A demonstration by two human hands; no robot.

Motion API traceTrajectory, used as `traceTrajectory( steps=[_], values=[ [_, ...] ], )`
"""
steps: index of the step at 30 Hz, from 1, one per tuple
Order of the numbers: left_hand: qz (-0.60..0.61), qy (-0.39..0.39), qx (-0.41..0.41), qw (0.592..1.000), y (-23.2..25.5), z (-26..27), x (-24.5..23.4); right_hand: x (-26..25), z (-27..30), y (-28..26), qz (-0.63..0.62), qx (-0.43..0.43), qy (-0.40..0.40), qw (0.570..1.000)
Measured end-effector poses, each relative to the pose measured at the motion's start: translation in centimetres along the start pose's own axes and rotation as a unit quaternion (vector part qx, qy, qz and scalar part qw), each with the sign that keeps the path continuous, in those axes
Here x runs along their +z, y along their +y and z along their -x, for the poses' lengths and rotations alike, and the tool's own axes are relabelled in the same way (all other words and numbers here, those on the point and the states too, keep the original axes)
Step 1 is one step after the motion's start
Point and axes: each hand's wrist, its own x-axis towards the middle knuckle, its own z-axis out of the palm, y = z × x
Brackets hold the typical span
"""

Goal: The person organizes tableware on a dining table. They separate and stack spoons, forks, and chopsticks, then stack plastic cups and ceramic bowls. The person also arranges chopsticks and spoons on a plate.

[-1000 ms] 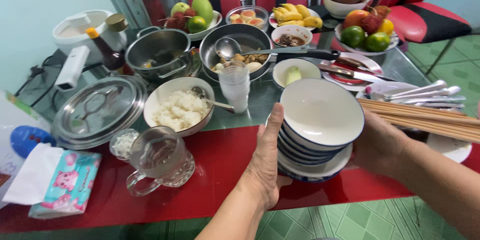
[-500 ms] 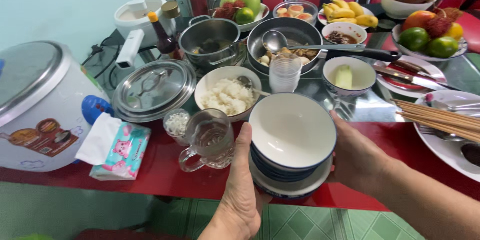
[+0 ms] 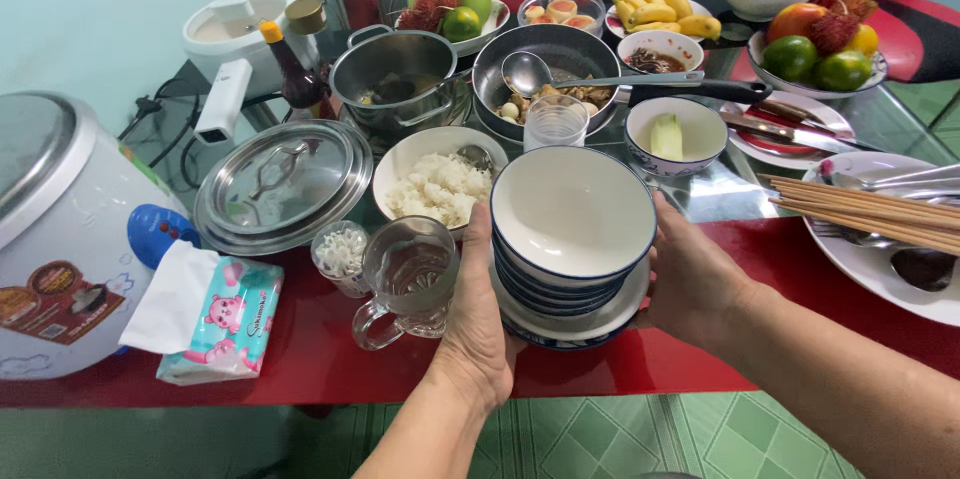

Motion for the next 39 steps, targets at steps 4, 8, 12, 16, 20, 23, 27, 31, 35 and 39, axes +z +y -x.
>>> traceTrajectory(
  steps=[4,8,12,16,20,23,27,31,35,39],
  values=[
    [0.025,0.003,-0.011,1.0,-0.4,0.6,-0.8,0.3,0.7,0.2,-0.025,0.01,0.029,0.999],
    [0.039,0.057,-0.067,0.995,-2.0,1.5,-1.9,0.0,1.0,1.1,-0.059,0.004,0.024,0.998],
    [0.068,0.091,-0.166,0.98,-4.8,2.1,-3.6,-0.8,1.5,2.4,-0.119,0.019,0.06,0.991],
    [0.067,0.04,-0.252,0.965,-8.2,2.1,-5.5,-3.0,2.0,3.8,-0.192,0.016,0.125,0.973],
    [-0.045,-0.083,-0.279,0.956,-10.7,0.7,-3.9,-6.8,1.9,5.1,-0.254,-0.007,0.132,0.958],
    [-0.097,-0.117,-0.262,0.953,-10.8,0.0,-0.5,-10.6,1.2,5.2,-0.31,-0.024,0.138,0.94],
    [-0.146,-0.139,-0.231,0.952,-10.5,-1.8,4.9,-17.6,-0.9,5.1,-0.316,-0.047,0.151,0.935],
    [-0.153,-0.129,-0.213,0.956,-12.6,-4.1,10.6,-25.0,-2.7,5.0,-0.298,-0.049,0.162,0.939],
    [-0.113,-0.085,-0.212,0.967,-16.7,-6.9,16.4,-31.9,-3.1,4.0,-0.286,-0.031,0.164,0.944],
    [-0.084,-0.027,-0.216,0.972,-21.0,-9.6,22.1,-37.2,-3.1,2.0,-0.237,-0.033,0.153,0.959]
  ],
)
